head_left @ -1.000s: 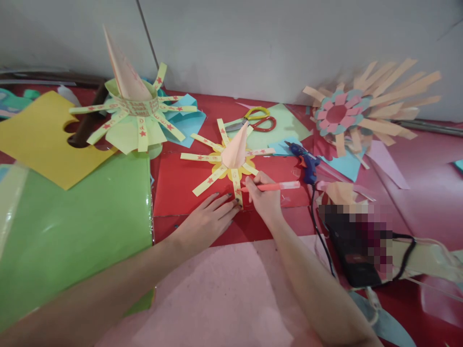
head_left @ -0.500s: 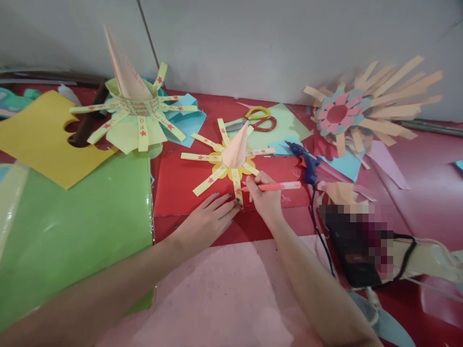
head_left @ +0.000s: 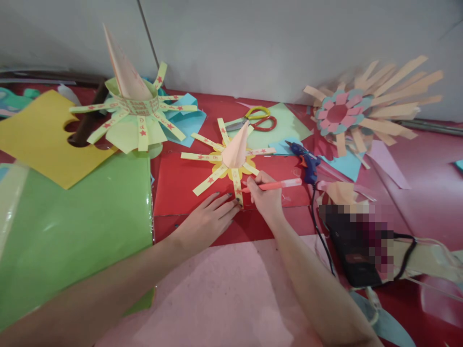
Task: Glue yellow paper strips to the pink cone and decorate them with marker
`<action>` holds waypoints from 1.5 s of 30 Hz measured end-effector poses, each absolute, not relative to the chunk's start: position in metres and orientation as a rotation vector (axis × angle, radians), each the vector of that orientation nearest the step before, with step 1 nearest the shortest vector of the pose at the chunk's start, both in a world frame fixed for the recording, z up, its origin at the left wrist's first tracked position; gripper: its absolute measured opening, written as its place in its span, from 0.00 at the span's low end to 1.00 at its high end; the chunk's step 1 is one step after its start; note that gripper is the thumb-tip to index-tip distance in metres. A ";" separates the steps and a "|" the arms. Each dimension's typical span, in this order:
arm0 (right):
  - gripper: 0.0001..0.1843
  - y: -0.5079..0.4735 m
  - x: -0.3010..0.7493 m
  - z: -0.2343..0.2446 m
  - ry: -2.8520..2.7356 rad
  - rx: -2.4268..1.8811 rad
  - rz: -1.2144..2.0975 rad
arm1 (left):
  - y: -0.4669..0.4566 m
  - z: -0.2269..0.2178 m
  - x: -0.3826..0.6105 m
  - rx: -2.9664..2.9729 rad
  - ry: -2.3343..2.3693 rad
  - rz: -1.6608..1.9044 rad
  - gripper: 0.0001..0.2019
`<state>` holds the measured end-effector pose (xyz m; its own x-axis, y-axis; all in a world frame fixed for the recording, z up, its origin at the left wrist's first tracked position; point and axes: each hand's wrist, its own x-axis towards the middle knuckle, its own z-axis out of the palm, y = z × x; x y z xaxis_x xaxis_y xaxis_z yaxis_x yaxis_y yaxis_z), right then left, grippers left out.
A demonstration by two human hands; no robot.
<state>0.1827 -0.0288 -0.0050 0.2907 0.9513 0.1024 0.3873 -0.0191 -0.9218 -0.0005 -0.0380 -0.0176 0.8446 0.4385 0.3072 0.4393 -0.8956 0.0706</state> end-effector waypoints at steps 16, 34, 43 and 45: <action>0.20 -0.028 0.184 -0.006 -1.279 -1.576 0.702 | -0.038 -0.016 0.000 -3.021 -0.740 -0.501 0.16; 0.19 -0.030 0.181 0.000 -1.328 -1.578 0.742 | -0.037 -0.015 0.001 -3.005 -0.727 -0.543 0.15; 0.17 -0.027 0.183 -0.008 -1.244 -1.580 0.677 | -0.038 -0.016 0.000 -3.026 -0.736 -0.529 0.15; 0.18 -0.027 0.183 -0.007 -1.249 -1.573 0.682 | -0.038 -0.016 0.000 -3.021 -0.731 -0.521 0.15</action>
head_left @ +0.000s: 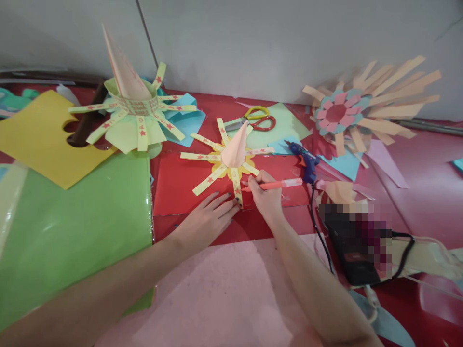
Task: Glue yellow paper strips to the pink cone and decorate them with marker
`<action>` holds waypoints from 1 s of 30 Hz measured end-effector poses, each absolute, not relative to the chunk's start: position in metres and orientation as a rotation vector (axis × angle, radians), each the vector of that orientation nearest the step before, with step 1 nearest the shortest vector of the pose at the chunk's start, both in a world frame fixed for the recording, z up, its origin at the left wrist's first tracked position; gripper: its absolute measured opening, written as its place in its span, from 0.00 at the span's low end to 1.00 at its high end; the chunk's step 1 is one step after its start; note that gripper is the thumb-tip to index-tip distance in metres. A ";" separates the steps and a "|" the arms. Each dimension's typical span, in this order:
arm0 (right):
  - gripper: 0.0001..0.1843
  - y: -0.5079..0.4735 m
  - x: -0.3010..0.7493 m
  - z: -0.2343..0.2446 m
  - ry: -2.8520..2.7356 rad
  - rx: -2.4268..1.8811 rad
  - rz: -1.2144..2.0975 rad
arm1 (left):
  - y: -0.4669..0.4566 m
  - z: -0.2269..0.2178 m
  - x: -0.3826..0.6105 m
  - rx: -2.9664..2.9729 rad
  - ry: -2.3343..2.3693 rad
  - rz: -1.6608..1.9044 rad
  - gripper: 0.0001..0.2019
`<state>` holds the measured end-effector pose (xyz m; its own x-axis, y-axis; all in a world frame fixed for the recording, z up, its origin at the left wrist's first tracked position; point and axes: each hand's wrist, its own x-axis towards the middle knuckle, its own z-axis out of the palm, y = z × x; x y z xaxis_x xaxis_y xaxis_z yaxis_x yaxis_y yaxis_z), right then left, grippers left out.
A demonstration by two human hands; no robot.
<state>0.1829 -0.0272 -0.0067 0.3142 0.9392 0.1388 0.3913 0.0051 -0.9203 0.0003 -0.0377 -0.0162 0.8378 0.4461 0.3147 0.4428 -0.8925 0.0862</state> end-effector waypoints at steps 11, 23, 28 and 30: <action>0.19 -0.028 0.184 -0.009 -1.276 -1.563 0.677 | -0.037 -0.015 0.001 3.011 0.718 0.525 0.15; 0.19 -0.027 0.184 -0.010 -1.277 -1.539 0.689 | -0.037 -0.016 0.001 3.023 0.737 0.528 0.15; 0.18 -0.027 0.184 -0.010 -1.258 -1.550 0.680 | -0.038 -0.016 0.001 3.010 0.737 0.517 0.15; 0.19 -0.028 0.184 -0.008 -1.289 -1.566 0.692 | -0.038 -0.017 0.001 3.009 0.728 0.517 0.15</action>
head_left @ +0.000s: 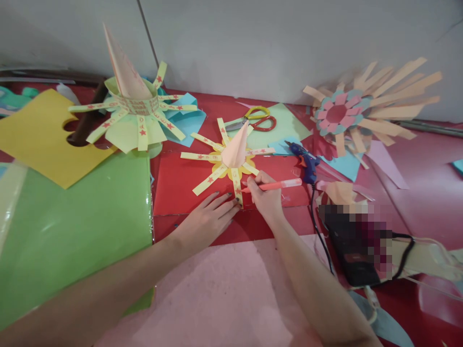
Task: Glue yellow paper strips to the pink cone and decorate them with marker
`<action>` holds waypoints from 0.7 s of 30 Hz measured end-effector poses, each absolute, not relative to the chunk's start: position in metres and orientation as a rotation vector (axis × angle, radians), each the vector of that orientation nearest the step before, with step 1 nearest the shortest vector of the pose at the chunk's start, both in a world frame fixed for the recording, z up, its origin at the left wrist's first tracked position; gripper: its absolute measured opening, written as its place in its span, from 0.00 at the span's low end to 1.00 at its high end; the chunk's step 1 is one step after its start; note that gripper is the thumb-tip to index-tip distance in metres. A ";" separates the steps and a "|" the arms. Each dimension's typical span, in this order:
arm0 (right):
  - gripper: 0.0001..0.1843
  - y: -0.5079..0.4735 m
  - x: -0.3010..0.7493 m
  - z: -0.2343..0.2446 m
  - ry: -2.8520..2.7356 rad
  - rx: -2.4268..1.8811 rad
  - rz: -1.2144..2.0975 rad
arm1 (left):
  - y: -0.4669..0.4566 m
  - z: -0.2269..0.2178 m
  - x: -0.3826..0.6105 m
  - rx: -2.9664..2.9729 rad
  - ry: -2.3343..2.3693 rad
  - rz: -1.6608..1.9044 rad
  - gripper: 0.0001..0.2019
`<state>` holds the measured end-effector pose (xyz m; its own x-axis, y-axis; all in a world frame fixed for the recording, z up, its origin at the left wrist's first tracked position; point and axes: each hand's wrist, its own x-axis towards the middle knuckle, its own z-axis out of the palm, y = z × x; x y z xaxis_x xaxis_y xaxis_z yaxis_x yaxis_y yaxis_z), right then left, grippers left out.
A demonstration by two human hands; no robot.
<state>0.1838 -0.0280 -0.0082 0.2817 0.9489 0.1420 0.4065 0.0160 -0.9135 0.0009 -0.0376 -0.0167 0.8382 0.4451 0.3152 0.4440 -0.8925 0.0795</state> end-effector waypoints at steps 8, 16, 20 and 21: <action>0.19 -0.030 0.183 -0.005 -1.285 -1.555 0.742 | -0.038 -0.018 0.000 3.002 0.721 0.525 0.15; 0.20 -0.031 0.182 -0.004 -1.339 -1.562 0.753 | -0.038 -0.018 0.000 3.011 0.730 0.550 0.15; 0.19 -0.030 0.182 -0.002 -1.321 -1.581 0.751 | -0.037 -0.018 0.000 3.006 0.731 0.537 0.15; 0.19 -0.030 0.182 -0.001 -1.317 -1.584 0.758 | -0.037 -0.018 0.000 3.007 0.729 0.539 0.15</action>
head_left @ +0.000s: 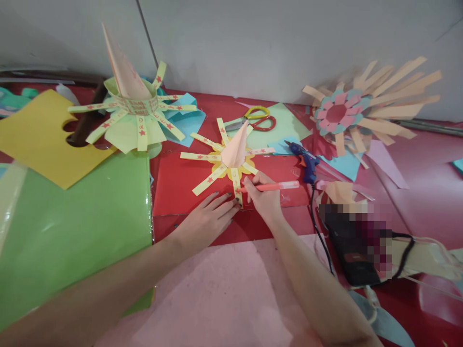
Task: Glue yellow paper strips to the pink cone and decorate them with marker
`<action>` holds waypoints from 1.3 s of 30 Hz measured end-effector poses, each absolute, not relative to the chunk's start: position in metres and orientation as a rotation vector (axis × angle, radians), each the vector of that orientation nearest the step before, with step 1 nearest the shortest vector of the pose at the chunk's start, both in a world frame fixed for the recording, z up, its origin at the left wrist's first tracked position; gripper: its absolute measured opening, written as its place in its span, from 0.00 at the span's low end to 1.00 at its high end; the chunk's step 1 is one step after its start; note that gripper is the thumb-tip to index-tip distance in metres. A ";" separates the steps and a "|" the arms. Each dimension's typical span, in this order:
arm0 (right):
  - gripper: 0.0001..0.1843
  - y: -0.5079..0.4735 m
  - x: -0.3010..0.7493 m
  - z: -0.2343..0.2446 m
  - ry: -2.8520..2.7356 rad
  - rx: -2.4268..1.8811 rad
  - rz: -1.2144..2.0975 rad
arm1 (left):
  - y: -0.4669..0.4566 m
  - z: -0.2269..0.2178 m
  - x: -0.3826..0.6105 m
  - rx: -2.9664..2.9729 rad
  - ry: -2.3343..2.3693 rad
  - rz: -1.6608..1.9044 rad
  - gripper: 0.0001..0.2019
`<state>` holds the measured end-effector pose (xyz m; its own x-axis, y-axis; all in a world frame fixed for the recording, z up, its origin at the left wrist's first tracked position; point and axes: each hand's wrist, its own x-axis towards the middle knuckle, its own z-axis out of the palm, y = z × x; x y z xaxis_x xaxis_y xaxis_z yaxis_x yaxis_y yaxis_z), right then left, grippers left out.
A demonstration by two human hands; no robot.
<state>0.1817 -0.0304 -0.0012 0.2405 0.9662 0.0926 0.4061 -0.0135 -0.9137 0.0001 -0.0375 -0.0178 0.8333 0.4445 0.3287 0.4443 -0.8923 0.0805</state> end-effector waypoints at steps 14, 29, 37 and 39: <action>0.19 -0.029 0.183 -0.008 -1.249 -1.550 0.721 | -0.038 -0.015 0.001 3.014 0.734 0.495 0.15; 0.20 -0.031 0.184 -0.005 -1.342 -1.590 0.728 | -0.038 -0.014 0.001 3.033 0.729 0.513 0.14; 0.19 -0.028 0.182 -0.006 -1.303 -1.564 0.651 | -0.037 -0.019 -0.001 3.014 0.726 0.473 0.15; 0.18 -0.027 0.182 -0.006 -1.313 -1.554 0.631 | -0.037 -0.019 0.000 3.015 0.732 0.484 0.15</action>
